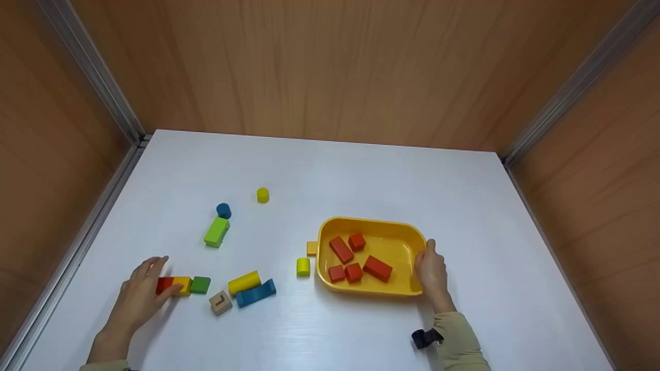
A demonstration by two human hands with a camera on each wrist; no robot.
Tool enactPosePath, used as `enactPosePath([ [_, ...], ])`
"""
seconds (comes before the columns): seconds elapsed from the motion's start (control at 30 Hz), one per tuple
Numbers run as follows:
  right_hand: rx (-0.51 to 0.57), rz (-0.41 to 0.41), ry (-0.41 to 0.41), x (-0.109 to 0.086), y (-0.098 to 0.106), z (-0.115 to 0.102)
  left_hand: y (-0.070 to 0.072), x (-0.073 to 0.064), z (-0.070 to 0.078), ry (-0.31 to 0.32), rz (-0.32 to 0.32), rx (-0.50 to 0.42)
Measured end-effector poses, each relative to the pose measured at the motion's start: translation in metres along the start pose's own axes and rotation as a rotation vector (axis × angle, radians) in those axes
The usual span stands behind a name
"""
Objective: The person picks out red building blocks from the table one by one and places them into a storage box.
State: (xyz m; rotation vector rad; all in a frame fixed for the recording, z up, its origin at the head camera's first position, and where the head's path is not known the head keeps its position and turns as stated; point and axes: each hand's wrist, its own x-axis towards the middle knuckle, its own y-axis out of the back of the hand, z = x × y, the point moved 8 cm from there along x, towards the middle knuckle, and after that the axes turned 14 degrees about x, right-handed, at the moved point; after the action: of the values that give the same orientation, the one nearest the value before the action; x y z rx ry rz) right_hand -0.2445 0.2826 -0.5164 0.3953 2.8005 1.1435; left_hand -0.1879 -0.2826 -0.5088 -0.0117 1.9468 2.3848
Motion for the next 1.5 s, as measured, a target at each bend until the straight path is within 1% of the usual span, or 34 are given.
enactPosePath([
  [0.13, 0.0, 0.002, 0.001, 0.0, 0.0, 0.001, -0.001, -0.004, -0.006, 0.001, -0.026, -0.021],
  [0.37, -0.001, 0.011, 0.0, 0.0, 0.0, 0.0, -0.006, -0.007, -0.017, 0.032, -0.093, -0.047],
  [0.6, -0.001, 0.0, -0.01, 0.0, -0.001, 0.0, -0.009, -0.007, -0.021, 0.019, -0.121, -0.047],
  [0.83, -0.002, 0.016, 0.006, -0.001, 0.001, 0.0, -0.012, -0.006, -0.017, -0.027, -0.115, -0.016],
  [1.07, -0.004, 0.015, 0.021, -0.001, 0.001, -0.001, -0.014, -0.005, -0.015, -0.034, -0.078, -0.029],
  [1.33, -0.001, 0.005, 0.008, -0.001, 0.0, -0.001, -0.014, -0.007, -0.013, -0.019, -0.042, -0.068],
  [1.5, -0.001, 0.01, 0.018, -0.001, 0.0, -0.001, -0.016, -0.006, -0.014, 0.014, -0.057, -0.072],
])
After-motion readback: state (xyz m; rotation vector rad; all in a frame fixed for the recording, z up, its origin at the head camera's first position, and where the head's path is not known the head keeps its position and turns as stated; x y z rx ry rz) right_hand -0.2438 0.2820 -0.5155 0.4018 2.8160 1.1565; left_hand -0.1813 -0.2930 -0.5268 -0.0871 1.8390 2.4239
